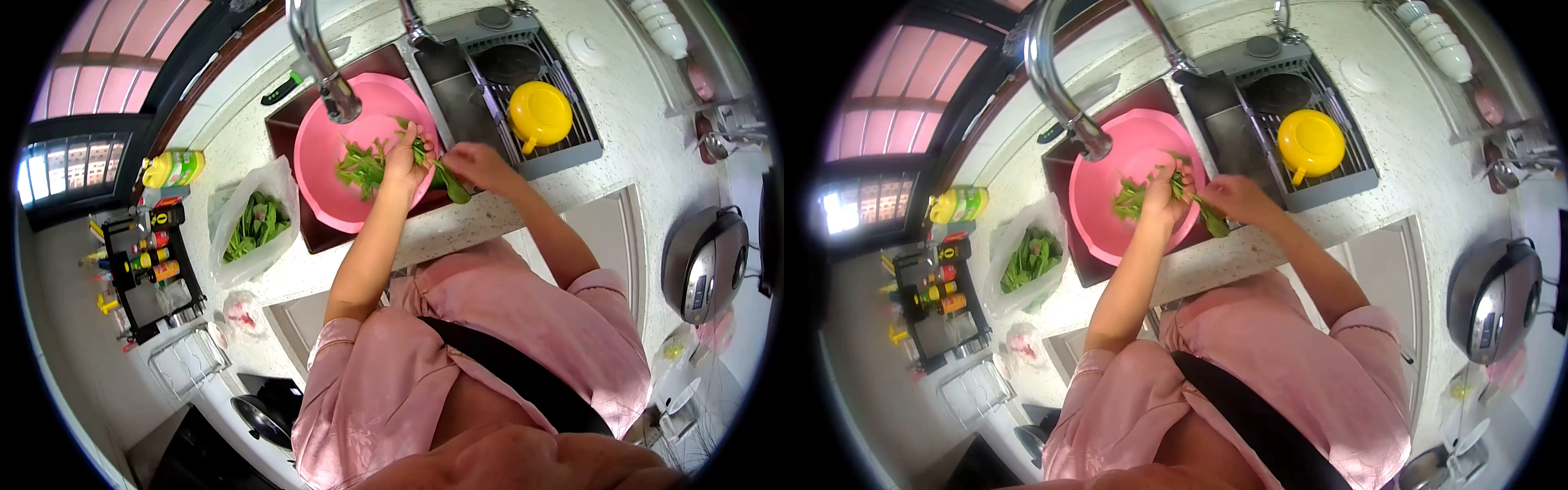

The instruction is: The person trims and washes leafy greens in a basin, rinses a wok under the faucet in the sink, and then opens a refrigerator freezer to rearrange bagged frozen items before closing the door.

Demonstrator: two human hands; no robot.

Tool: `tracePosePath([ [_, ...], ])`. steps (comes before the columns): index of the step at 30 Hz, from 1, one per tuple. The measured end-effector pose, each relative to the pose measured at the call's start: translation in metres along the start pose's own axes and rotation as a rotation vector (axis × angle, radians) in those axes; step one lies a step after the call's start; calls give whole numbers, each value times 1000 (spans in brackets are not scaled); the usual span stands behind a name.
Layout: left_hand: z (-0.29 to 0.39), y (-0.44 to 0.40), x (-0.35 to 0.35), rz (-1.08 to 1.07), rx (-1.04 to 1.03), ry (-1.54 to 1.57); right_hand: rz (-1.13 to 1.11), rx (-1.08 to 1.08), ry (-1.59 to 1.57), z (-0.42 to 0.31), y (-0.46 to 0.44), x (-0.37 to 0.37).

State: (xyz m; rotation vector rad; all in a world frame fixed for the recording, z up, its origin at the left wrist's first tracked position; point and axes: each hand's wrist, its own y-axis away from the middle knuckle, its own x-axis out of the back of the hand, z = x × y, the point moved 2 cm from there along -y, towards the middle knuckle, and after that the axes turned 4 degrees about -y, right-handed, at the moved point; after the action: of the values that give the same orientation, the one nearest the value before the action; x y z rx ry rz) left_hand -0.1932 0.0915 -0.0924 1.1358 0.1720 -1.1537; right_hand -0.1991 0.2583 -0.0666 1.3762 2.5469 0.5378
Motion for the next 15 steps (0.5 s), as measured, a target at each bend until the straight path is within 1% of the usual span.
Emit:
tracePosePath([
  [1,-3,-6,-4,-7,9,1,20,0,-3,3,4,-4],
  [3,-11,-18,-10,-49,26,23,25,171,10,11,8,-7],
  [4,-16,-22,-10,-53,42,13,42,165,1,14,11,-3],
  [6,-24,-26,-16,-1,55,-157,227,262,297,12,21,8],
  [7,-27,-23,-22,23,30,-262,244,255,289,8,26,13],
  [8,-31,-20,-26,17,42,-273,335,296,276,2,34,19],
  [9,-36,-19,-30,-12,32,-405,424,336,264,-2,39,25],
  [10,-41,-17,-33,-40,20,-534,434,331,259,0,39,28],
  [11,-49,-16,-32,-138,22,-586,387,329,289,3,38,29],
  [12,-59,-15,-30,-139,28,-594,339,329,320,5,37,29],
  [14,-73,-12,-26,-197,6,-626,338,355,322,11,35,25],
  [15,-72,-7,-28,-180,15,-631,332,384,332,12,35,23],
])
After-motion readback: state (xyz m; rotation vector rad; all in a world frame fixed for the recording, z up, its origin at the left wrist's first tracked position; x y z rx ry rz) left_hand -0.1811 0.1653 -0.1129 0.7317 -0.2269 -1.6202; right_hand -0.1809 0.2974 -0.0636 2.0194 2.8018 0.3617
